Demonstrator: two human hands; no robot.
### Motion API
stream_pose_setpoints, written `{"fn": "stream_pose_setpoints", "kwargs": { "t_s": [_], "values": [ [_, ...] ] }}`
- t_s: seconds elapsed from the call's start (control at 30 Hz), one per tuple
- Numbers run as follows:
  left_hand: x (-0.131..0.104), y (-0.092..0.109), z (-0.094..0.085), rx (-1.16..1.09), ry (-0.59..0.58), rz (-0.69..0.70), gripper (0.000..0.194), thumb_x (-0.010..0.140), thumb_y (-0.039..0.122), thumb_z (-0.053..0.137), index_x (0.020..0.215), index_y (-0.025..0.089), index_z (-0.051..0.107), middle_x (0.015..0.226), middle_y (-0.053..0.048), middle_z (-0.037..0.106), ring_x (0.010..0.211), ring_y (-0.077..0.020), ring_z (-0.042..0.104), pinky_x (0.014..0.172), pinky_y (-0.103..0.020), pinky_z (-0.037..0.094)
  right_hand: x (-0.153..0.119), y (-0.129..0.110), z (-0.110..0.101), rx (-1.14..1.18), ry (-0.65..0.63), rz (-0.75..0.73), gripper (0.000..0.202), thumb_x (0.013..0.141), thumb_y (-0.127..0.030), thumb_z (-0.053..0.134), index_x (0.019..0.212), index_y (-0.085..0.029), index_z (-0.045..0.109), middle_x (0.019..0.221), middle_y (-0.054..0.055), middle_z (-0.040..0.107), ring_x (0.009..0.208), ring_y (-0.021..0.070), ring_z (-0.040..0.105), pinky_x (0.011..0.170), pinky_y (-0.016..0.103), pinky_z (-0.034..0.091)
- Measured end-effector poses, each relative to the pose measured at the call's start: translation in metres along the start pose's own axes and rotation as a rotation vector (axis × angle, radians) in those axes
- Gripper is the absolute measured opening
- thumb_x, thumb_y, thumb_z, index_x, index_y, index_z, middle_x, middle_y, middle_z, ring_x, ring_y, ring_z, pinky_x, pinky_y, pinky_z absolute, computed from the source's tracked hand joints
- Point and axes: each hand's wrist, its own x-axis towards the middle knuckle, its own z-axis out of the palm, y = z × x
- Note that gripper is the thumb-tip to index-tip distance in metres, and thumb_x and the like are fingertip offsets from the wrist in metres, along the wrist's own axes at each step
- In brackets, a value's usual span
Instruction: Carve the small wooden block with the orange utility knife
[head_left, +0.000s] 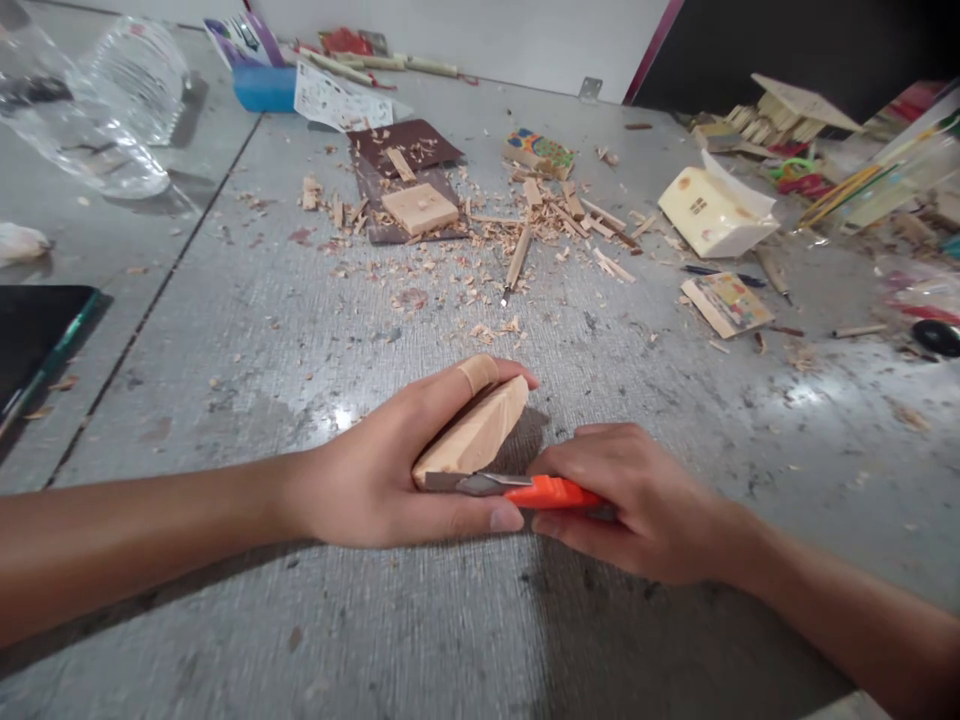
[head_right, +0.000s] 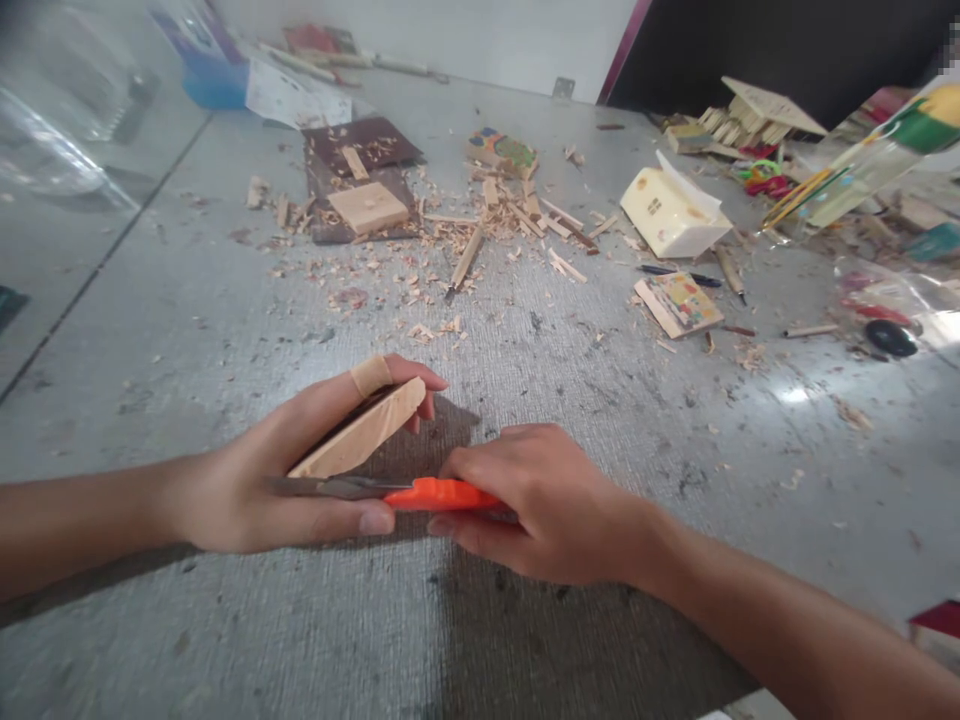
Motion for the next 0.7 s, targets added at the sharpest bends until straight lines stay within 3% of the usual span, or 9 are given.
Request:
{"fn": "stream_pose_setpoints", "kwargs": {
  "t_s": [0.3, 0.53, 0.7],
  "values": [
    [0.0008, -0.0021, 0.0001, 0.008, -0.005, -0.017, 0.068, 0.086, 0.046, 0.082, 0.14, 0.022, 0.047, 0.117, -0.006, 0.063, 0.101, -0.0244, 0.064, 0.085, -0.035, 0.052, -0.0001, -0.0001, -0.0018, 0.021, -0.035, 0.01, 0.026, 0.108, -0.038, 0.056, 0.092, -0.019, 0.063, 0.075, -0.002, 0.064, 0.066, 0.0141, 0.056, 0.066, 0.03, 0.034],
    [-0.001, -0.0088, -0.0008, 0.044, -0.013, 0.009, 0.072, 0.088, 0.042, 0.081, 0.146, 0.022, 0.045, 0.129, -0.007, 0.062, 0.107, -0.0252, 0.063, 0.09, -0.034, 0.051, 0.0017, -0.001, -0.004, 0.026, -0.048, 0.047, 0.026, 0.106, -0.037, 0.056, 0.087, -0.02, 0.06, 0.07, -0.003, 0.06, 0.062, 0.0134, 0.051, 0.065, 0.03, 0.032],
    [-0.0019, -0.0013, 0.0015, 0.049, -0.002, -0.038, 0.07, 0.088, 0.036, 0.079, 0.146, 0.019, 0.045, 0.128, -0.008, 0.063, 0.108, -0.0257, 0.063, 0.093, -0.034, 0.051, 0.0007, -0.0009, -0.0041, 0.051, -0.053, 0.048, 0.024, 0.105, -0.036, 0.058, 0.089, -0.019, 0.061, 0.072, -0.003, 0.062, 0.063, 0.0135, 0.052, 0.065, 0.03, 0.032]
  ]
}}
